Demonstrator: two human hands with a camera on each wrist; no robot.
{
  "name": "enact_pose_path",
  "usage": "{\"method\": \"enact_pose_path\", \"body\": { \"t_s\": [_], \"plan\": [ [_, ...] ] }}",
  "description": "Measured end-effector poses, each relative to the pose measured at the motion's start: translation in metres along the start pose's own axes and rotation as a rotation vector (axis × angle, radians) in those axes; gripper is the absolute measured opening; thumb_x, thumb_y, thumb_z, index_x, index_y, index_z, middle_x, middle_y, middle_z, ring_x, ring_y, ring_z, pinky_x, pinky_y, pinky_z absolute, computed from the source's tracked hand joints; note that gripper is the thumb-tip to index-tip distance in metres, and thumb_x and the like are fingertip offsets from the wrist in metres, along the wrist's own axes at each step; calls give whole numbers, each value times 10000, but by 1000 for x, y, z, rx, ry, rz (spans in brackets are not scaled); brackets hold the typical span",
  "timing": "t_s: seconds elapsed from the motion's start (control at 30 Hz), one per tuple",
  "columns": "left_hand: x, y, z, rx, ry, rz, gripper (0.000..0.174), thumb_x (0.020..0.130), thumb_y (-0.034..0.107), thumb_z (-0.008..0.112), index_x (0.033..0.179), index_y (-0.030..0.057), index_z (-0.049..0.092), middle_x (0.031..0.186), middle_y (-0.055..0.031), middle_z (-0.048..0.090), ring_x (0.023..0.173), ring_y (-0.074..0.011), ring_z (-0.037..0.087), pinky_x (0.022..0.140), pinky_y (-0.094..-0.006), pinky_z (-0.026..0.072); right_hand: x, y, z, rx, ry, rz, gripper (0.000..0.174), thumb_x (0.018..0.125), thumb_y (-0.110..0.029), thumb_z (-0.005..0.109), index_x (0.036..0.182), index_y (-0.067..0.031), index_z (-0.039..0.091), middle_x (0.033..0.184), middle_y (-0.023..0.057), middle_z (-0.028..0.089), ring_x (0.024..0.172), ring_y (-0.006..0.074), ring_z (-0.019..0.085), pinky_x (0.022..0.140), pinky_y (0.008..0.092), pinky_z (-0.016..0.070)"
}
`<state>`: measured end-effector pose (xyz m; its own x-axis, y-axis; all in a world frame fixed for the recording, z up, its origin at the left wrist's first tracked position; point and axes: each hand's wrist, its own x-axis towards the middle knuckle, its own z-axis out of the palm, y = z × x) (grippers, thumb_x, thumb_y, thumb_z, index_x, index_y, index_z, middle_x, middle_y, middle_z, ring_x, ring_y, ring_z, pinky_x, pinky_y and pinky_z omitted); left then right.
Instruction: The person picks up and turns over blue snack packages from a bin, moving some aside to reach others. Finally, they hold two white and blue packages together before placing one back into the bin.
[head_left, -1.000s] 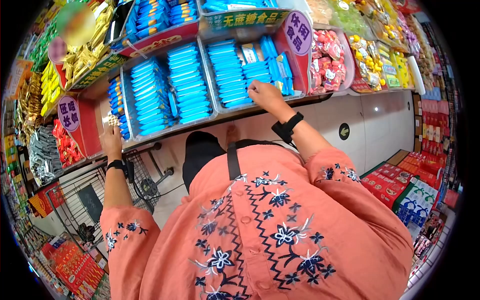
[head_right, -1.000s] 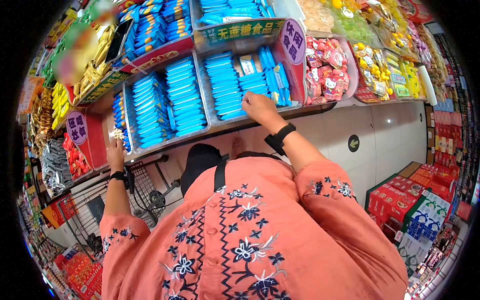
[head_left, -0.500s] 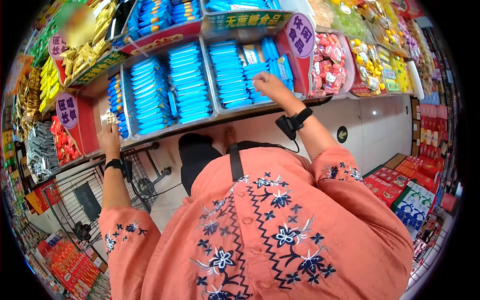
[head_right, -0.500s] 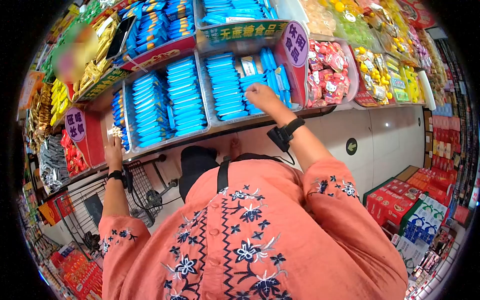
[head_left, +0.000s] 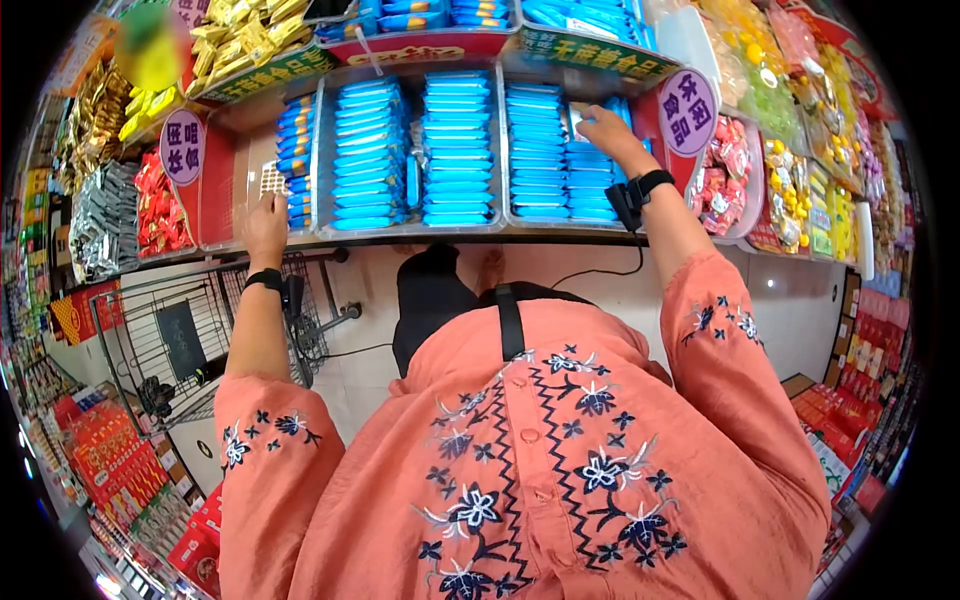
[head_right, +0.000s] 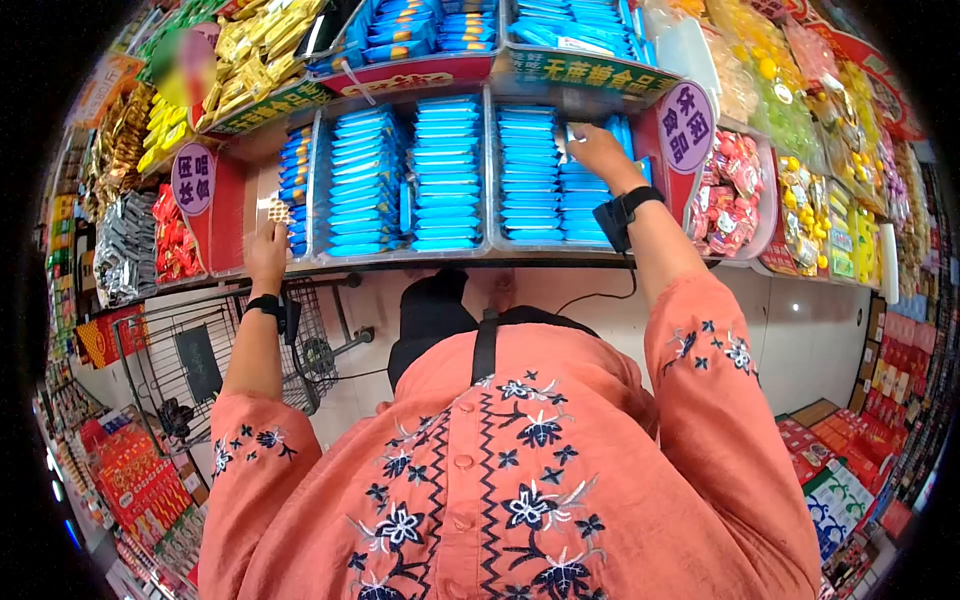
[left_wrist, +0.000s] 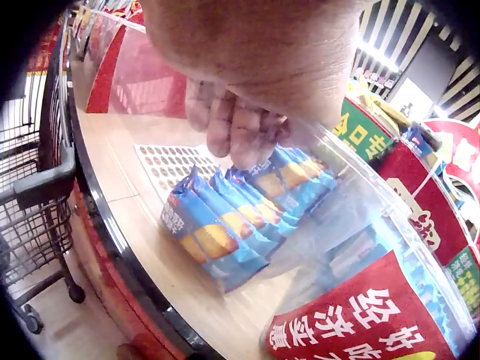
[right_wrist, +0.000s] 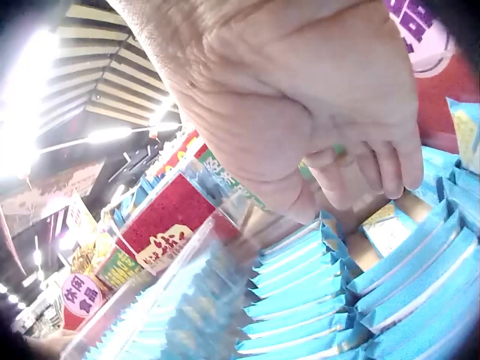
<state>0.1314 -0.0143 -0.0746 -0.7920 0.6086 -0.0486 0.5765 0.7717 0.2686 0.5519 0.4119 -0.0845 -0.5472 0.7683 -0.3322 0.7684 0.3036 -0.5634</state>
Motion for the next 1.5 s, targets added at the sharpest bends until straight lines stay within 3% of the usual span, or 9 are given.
{"method": "enact_pose_path", "body": {
  "t_s": [0.3, 0.53, 0.83, 1.03, 1.17, 1.23, 1.37, 1.47, 1.5],
  "plan": [
    [2, -4, 3, -10, 3, -45, 372, 950, 412, 479, 986, 115, 699, 958, -217, 694, 916, -445, 639, 787, -528, 489, 41, -6, 17, -134, -41, 310, 604, 834, -249, 673, 1332, 46, 497, 1268, 301, 618, 1197, 422, 602, 998, 435, 492],
    [6, -8, 6, 19, -19, -31, 373, 951, 419, 484, 998, 123, 706, 958, -209, 700, 918, -441, 643, 795, -528, 491, 52, 11, 35, -181, 27, 279, 504, 834, -311, 716, 1201, 26, 640, 1273, 262, 631, 1204, 387, 604, 1006, 426, 487],
    [5, -6, 7, 68, -28, -50, 386, 960, 429, 477, 966, 111, 696, 873, -153, 710, 864, -389, 664, 777, -493, 496, 71, 30, 50, -331, 84, 347, 683, 808, -419, 758, 1308, -5, 544, 1283, 247, 634, 1175, 389, 630, 987, 440, 513],
    [4, -4, 4, 19, -55, -94, 402, 960, 445, 469, 1000, 116, 695, 928, -166, 710, 902, -404, 660, 805, -497, 496, 68, 24, 32, -303, -19, 271, 547, 738, -372, 801, 1112, 13, 693, 1191, 244, 677, 1141, 390, 639, 942, 438, 530],
    [3, 2, 0, 4, -70, -87, 409, 958, 432, 466, 977, 91, 690, 899, -176, 705, 892, -400, 664, 802, -498, 496, 79, 43, 33, -186, 46, 166, 437, 793, -318, 687, 1037, 43, 718, 1097, 296, 674, 1060, 441, 643, 911, 478, 509],
    [0, 8, -4, -40, -62, -88, 397, 958, 416, 476, 957, 81, 688, 862, -168, 702, 857, -389, 668, 785, -487, 498, 72, 29, 17, 12, -84, 261, 420, 797, -308, 676, 951, 82, 710, 1013, 309, 684, 891, 445, 687, 860, 487, 522],
    [-1, 9, -3, -90, -24, -74, 363, 959, 381, 497, 939, 73, 688, 819, -157, 699, 804, -376, 672, 753, -470, 502, 50, 27, -3, 267, -10, 186, 390, 833, -294, 691, 933, 83, 691, 834, 189, 696, 719, 277, 705, 561, 362, 568],
    [6, -10, 10, -105, -21, -28, 349, 959, 363, 508, 952, 65, 689, 798, -162, 691, 785, -367, 671, 738, -465, 504, 8, 1, -27, 577, 8, 212, 299, 905, -337, 706, 929, -46, 645, 730, 16, 589, 623, 101, 567, 524, 269, 492],
    [7, -13, 11, -105, -13, -10, 345, 961, 358, 508, 953, 63, 688, 786, -161, 687, 776, -362, 670, 733, -459, 505, -5, -8, -38, 685, -34, 178, 296, 897, -322, 719, 964, -45, 642, 781, 16, 602, 706, 108, 592, 579, 276, 512]
  ]
}}
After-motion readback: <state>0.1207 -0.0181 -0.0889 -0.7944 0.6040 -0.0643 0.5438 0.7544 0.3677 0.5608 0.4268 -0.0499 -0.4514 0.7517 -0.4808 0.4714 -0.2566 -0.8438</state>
